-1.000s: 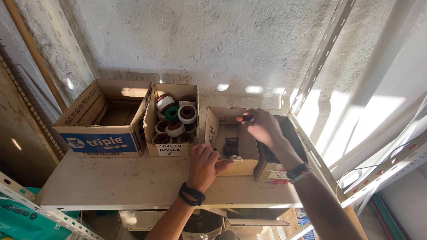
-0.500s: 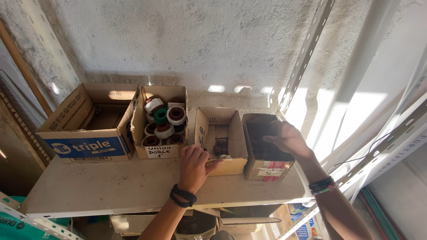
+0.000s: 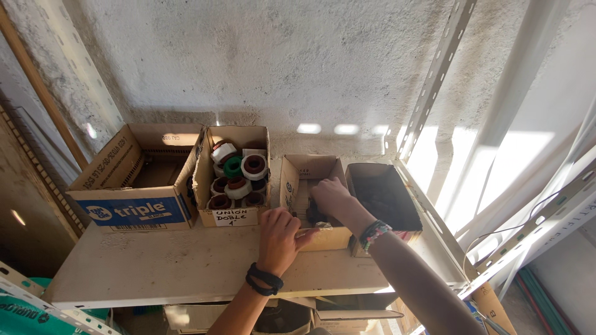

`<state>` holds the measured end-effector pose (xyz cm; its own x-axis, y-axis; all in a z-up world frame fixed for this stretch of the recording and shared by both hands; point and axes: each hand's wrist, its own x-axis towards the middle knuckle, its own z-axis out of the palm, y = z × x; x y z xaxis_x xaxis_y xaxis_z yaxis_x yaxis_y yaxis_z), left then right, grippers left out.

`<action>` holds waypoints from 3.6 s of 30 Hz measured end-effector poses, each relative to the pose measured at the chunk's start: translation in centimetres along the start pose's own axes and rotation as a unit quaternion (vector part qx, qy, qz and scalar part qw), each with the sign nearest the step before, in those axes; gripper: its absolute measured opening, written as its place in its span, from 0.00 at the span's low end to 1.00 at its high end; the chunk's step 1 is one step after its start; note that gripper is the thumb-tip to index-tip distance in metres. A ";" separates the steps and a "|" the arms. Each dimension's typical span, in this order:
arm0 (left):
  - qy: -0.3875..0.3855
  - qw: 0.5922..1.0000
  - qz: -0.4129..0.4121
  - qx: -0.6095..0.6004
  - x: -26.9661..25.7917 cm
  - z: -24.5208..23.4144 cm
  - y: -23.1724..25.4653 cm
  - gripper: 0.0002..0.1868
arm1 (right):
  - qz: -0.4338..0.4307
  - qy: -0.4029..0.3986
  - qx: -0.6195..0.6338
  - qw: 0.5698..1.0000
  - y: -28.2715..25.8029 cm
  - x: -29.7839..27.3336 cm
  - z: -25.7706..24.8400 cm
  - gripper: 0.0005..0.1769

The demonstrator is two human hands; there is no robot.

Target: The person transfers small dark cylindrical objects from one cardboard box to another on a shelf. They handle the items one at a time, moving them between two adjacent boxes.

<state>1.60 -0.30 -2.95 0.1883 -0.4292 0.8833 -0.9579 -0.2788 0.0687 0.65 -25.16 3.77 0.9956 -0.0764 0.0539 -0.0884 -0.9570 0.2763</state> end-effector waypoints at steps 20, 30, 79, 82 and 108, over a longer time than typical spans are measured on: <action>-0.007 1.000 -0.003 0.003 0.5 -0.9 0.6 0.30 | 0.076 0.173 0.340 0.921 3.3 -11.5 -11.9 0.23; 0.017 1.000 0.017 0.009 0.9 -1.2 0.9 0.30 | 0.254 0.040 0.304 0.917 10.7 -17.6 -8.4 0.22; 0.002 1.000 0.003 0.010 0.3 -0.1 0.7 0.32 | -0.017 -0.082 0.218 0.972 -1.2 -4.2 -5.5 0.30; 0.001 1.000 0.001 0.008 0.4 -0.3 0.6 0.31 | -0.010 -0.029 0.278 0.960 -1.1 -3.1 -4.6 0.28; -0.001 1.000 0.007 0.004 0.6 -1.0 0.9 0.29 | 0.351 -0.021 0.268 0.897 7.1 -15.8 -11.5 0.42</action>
<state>0.69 0.04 -1.92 0.1749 -0.4342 0.8837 -0.9587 -0.2795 0.0524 -16.06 -27.51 15.92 0.7022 -0.7119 -0.0047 -0.6772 -0.6659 -0.3129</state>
